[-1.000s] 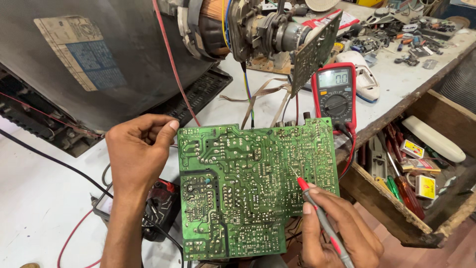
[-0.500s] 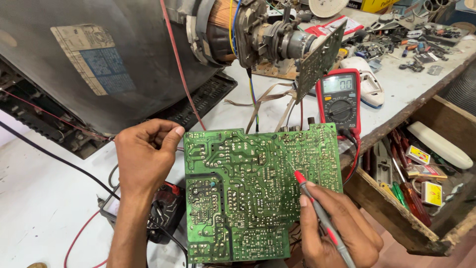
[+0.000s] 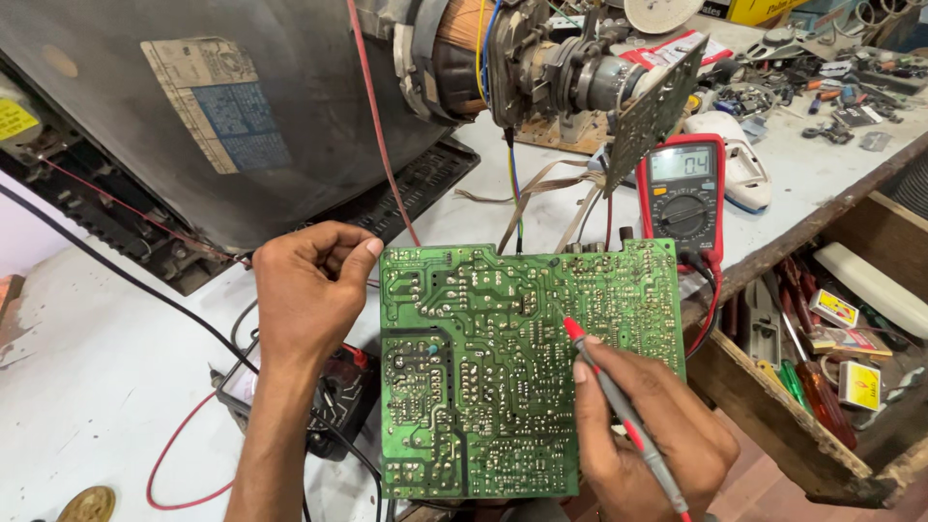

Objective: The person is testing a green circuit board using a multimeter. They hold the board with one hand and use the multimeter probes with the other to touch various points on the board, checking for continuity or voltage.

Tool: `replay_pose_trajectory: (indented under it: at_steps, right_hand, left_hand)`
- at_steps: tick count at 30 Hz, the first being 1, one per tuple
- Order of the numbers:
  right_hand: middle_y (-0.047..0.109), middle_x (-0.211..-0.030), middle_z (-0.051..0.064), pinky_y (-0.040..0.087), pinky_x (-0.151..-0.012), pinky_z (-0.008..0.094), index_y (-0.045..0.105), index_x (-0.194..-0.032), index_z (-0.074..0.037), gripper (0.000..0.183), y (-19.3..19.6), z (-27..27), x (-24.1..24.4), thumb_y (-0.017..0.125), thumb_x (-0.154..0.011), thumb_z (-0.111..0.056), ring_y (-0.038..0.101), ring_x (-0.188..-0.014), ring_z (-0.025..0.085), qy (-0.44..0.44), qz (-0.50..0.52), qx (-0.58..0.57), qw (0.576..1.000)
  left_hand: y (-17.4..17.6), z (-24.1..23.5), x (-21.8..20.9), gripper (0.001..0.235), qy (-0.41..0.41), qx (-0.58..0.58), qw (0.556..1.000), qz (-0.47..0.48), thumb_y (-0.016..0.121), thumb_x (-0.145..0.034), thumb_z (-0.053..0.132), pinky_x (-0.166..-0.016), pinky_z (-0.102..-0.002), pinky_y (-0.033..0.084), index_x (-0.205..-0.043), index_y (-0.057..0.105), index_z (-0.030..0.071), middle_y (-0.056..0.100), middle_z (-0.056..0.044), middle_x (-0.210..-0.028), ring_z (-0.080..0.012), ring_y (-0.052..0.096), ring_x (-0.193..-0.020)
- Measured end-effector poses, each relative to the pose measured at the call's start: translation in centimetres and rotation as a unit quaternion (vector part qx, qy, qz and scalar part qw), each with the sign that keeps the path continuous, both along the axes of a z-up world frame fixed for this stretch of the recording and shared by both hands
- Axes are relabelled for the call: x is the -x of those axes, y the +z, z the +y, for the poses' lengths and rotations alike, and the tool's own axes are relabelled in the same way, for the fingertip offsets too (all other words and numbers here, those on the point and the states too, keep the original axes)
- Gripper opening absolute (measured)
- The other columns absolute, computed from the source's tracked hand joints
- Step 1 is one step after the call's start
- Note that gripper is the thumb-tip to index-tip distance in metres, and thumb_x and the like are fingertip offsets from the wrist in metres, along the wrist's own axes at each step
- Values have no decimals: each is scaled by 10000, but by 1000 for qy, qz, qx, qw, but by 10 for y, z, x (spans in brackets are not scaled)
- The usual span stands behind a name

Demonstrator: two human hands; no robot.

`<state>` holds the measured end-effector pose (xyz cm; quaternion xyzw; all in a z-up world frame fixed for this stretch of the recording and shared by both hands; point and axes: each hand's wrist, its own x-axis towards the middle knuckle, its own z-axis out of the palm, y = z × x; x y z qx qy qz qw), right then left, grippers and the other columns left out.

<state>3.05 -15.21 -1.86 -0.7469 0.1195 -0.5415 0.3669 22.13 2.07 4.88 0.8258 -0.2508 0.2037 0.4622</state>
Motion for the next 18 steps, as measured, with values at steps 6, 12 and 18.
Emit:
replay_pose_trajectory:
  at_steps: [6,12,18]
  right_hand:
    - [754,-902,149,577,-710,271,748,-1033,27,212,0,-1,0,767,-822,32,771,-814,186,-4,-12,7,1000]
    - [735,-849,128,541,-655,255,738,-1001,25,193,-4,-3,3,749,-809,36,737,-729,165,-13,-30,2,999]
    - [738,-834,126,498,-571,241,746,-993,35,190,-3,-2,5,751,-803,34,697,-649,149,-11,-10,-33,999]
  left_hand:
    - [-1,1,0,74,0,-1,1000,2,765,-879,73,-467,-231,396,-888,781,1,652,3,-587,-30,515,-505]
    - [-1,1,0,74,3,-5,1000,-3,769,-875,71,-472,-230,406,-888,781,-1,658,7,-597,-31,520,-510]
    - [0,2,0,79,3,-7,1000,-5,770,-881,73,-464,-238,388,-887,778,-5,639,-1,-578,-39,502,-500]
